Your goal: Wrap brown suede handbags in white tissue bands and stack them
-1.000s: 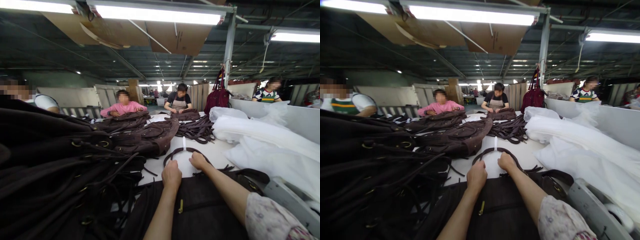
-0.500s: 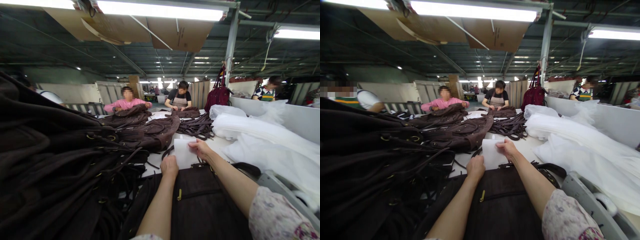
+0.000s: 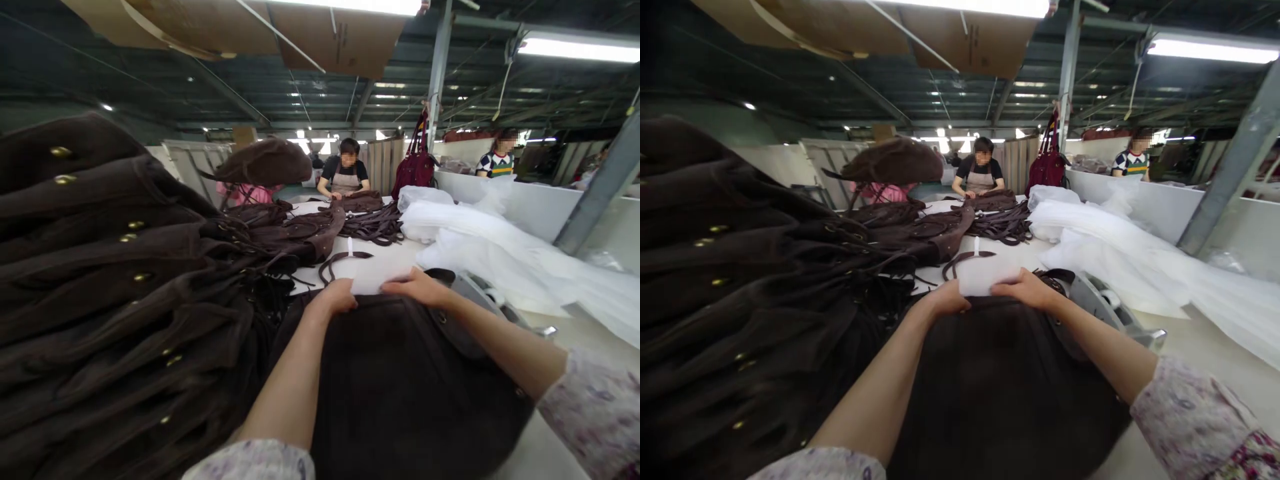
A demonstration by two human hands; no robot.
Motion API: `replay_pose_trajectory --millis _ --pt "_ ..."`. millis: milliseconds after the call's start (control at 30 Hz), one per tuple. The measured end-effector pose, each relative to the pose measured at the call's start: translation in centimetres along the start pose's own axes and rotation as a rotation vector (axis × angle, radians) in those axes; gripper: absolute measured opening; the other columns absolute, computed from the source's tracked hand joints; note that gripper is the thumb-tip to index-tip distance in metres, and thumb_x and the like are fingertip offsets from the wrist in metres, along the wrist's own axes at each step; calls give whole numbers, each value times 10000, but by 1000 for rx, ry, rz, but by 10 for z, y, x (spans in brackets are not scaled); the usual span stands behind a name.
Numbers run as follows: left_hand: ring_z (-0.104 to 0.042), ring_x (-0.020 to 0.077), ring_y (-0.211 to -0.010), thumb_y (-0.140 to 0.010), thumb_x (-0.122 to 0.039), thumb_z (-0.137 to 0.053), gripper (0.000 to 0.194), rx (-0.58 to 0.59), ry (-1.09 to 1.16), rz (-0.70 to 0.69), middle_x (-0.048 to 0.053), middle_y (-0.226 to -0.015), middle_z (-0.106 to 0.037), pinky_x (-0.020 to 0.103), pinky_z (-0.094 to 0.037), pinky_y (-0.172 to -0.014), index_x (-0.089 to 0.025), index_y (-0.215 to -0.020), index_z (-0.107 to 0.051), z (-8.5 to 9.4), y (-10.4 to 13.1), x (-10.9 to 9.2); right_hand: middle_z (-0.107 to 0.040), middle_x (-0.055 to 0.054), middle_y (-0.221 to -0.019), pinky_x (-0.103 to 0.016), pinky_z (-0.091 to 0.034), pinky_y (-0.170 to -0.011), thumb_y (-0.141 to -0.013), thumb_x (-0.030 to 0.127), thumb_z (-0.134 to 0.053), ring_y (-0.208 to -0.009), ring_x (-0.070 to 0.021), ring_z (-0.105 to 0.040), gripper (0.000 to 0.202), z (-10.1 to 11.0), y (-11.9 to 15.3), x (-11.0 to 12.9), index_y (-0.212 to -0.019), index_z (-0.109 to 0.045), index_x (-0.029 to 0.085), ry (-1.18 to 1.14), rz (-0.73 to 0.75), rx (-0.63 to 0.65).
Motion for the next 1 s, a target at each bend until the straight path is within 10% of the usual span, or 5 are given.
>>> replay_pose_trajectory --millis 367,667,1000 --pt "-612 253 -1123 -783 -139 -531 375 177 -137 -235 84 -1206 -664 334 -457 -968 -229 -1114 -683 -61 116 -69 -520 -133 -1378 -365 -371 -1077 -945 299 -486 -1287 -241 -474 389 -92 133 -4 -1304 -547 162 757 192 348" --pt "-478 285 -1286 -945 -495 -364 517 123 -110 -165 138 -1407 -496 435 -395 -1053 -178 -1316 -534 -65 191 -91 -629 -118 -1239 -353 -448 -940 -904 601 -462 -1113 -278 -600 572 -51 193 26 -1295 -584 200 826 -20 450" --pt "-642 258 -1037 -847 -475 -569 354 -368 -173 -50 107 -1145 -690 419 -507 -890 -228 -1067 -695 -58 217 -85 -685 -132 -1046 -366 -463 -827 -731 679 -637 -968 -289 -644 604 -46 204 27 -1078 -680 186 1055 49 343"
Point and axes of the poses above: each hand's wrist, its own y-axis away from the middle knuckle, its own z-axis out of the back of the hand, x = y × z, the point moved 9 cm from there along -y, towards the middle knuckle
